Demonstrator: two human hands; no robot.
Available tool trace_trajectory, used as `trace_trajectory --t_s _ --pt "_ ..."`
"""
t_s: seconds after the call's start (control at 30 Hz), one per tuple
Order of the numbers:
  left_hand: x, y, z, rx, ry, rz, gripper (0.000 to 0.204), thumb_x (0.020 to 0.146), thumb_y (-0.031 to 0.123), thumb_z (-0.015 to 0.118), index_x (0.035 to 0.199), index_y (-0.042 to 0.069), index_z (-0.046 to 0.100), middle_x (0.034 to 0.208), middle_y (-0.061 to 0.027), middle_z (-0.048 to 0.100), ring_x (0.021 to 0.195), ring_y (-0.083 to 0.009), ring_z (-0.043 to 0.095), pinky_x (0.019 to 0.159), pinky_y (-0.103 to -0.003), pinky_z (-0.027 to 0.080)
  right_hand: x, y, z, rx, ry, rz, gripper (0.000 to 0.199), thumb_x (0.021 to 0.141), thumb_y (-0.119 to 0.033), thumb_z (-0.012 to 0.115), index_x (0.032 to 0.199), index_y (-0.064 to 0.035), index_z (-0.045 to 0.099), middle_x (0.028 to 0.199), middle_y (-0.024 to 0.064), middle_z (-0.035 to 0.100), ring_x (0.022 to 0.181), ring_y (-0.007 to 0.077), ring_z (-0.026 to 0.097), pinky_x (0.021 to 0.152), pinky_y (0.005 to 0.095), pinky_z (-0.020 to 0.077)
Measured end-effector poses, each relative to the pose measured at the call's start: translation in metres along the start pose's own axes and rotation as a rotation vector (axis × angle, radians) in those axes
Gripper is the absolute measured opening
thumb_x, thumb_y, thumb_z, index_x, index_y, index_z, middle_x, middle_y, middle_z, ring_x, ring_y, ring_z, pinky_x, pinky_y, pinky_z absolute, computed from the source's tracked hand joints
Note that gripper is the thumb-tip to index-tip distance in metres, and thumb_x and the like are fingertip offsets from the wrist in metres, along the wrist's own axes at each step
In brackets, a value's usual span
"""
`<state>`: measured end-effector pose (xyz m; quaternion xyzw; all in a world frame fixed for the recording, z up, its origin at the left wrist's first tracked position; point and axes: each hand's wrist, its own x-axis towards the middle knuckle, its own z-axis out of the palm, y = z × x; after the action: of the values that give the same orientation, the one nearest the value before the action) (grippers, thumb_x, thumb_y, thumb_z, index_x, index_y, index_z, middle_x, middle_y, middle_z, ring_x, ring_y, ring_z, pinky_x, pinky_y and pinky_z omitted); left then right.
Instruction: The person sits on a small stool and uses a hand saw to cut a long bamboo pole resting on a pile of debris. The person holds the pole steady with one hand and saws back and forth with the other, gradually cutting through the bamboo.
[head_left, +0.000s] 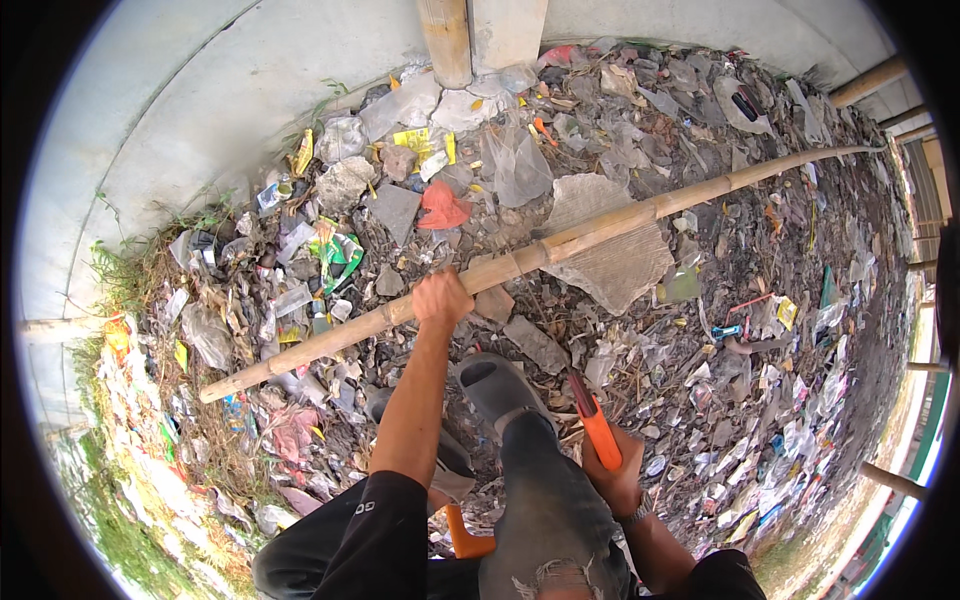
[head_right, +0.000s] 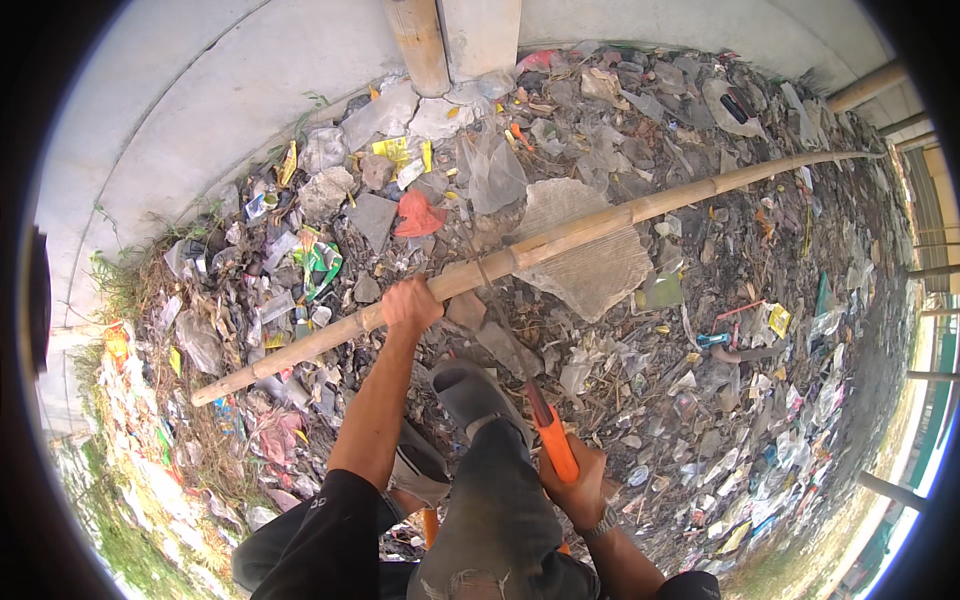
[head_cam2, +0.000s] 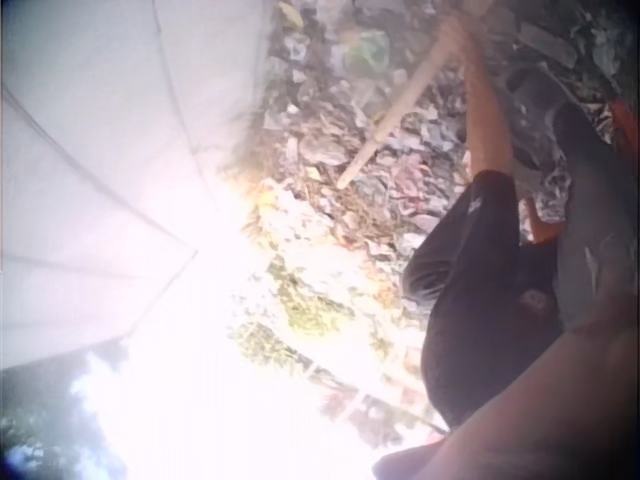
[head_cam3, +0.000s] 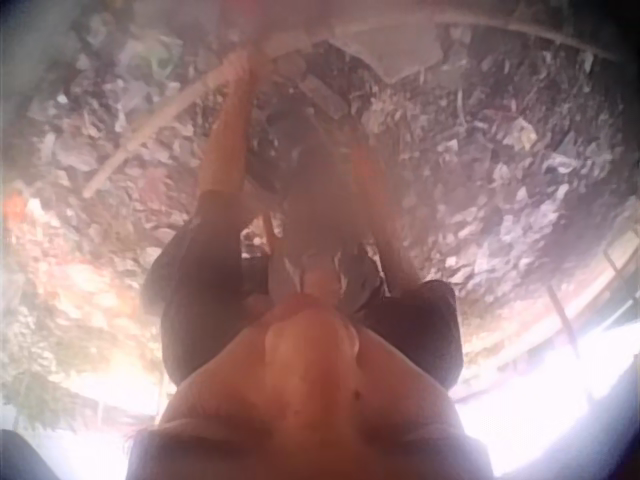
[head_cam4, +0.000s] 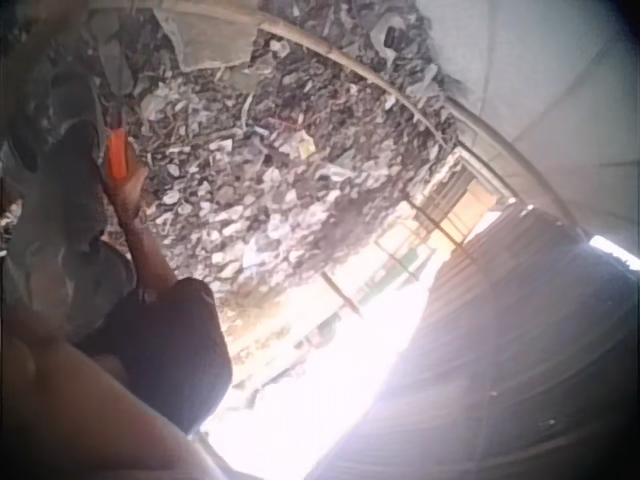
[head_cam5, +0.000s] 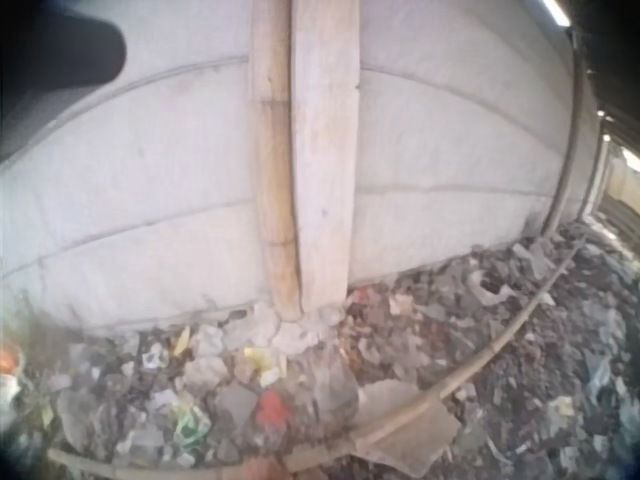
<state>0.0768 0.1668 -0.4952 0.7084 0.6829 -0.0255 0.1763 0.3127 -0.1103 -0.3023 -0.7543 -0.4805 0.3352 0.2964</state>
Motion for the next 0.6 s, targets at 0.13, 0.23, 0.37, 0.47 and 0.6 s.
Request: trace_trajectory --t_s 0.13,0.23,0.37,0.47,0.6 --pt "0.007 0.0 0.002 0.01 0.012 0.009 0.029 0.079 0.024 0.067 0.1 0.006 0.076 0.098 -0.0231 0.078 0.094 -0.04 0.077 0.087 -0.049 0.061 0.106 -0.022 0.076 0.14 0.072 -0.146 0.014 0.09 -0.009 0.075 0.093 0.0029 0.069 0.068 0.0169 0.064 0.056 0.0264 0.064 0.056 0.0361 0.05" --pt "0.006 -0.004 0.001 0.025 -0.031 0.015 0.03 0.078 0.027 0.071 0.099 0.006 0.076 0.098 -0.0216 0.079 0.093 -0.039 0.077 0.086 -0.048 0.061 0.112 -0.025 0.082 0.149 0.091 -0.166 0.013 0.092 -0.009 0.074 0.091 0.003 0.069 0.065 0.0129 0.061 0.057 0.0146 0.061 0.057 0.0332 0.0482" --pt "0.013 -0.005 0.002 0.022 0.025 0.03 0.027 0.078 0.024 0.069 0.098 0.007 0.076 0.096 -0.0214 0.079 0.092 -0.0396 0.077 0.084 -0.049 0.061 0.02 0.001 0.023 0.155 0.079 0.144 0.013 0.091 -0.009 0.074 0.091 0.0033 0.071 0.066 0.0125 0.064 0.064 0.0099 0.065 0.057 0.0335 0.0512" --pt "0.004 -0.002 0.002 0.023 0.012 0.019 0.025 0.081 0.019 0.063 0.098 0.005 0.076 0.097 -0.0225 0.079 0.093 -0.0403 0.077 0.088 -0.049 0.06 -0.054 0.017 -0.02 0.016 0.035 0.23 0.011 0.09 -0.008 0.076 0.09 0.0027 0.071 0.067 0.0115 0.065 0.062 0.0105 0.065 0.056 0.0333 0.0515" --pt "0.003 0.007 -0.018 -0.022 -0.059 -0.011 0.024 0.082 0.016 0.061 0.096 0.003 0.076 0.1 -0.0224 0.079 0.094 -0.0397 0.078 0.09 -0.048 0.06 -0.044 0.02 -0.015 -0.031 0.079 0.13 0.012 0.09 -0.008 0.076 0.088 0.0025 0.07 0.067 0.0121 0.065 0.058 0.0159 0.065 0.055 0.0345 0.0503"
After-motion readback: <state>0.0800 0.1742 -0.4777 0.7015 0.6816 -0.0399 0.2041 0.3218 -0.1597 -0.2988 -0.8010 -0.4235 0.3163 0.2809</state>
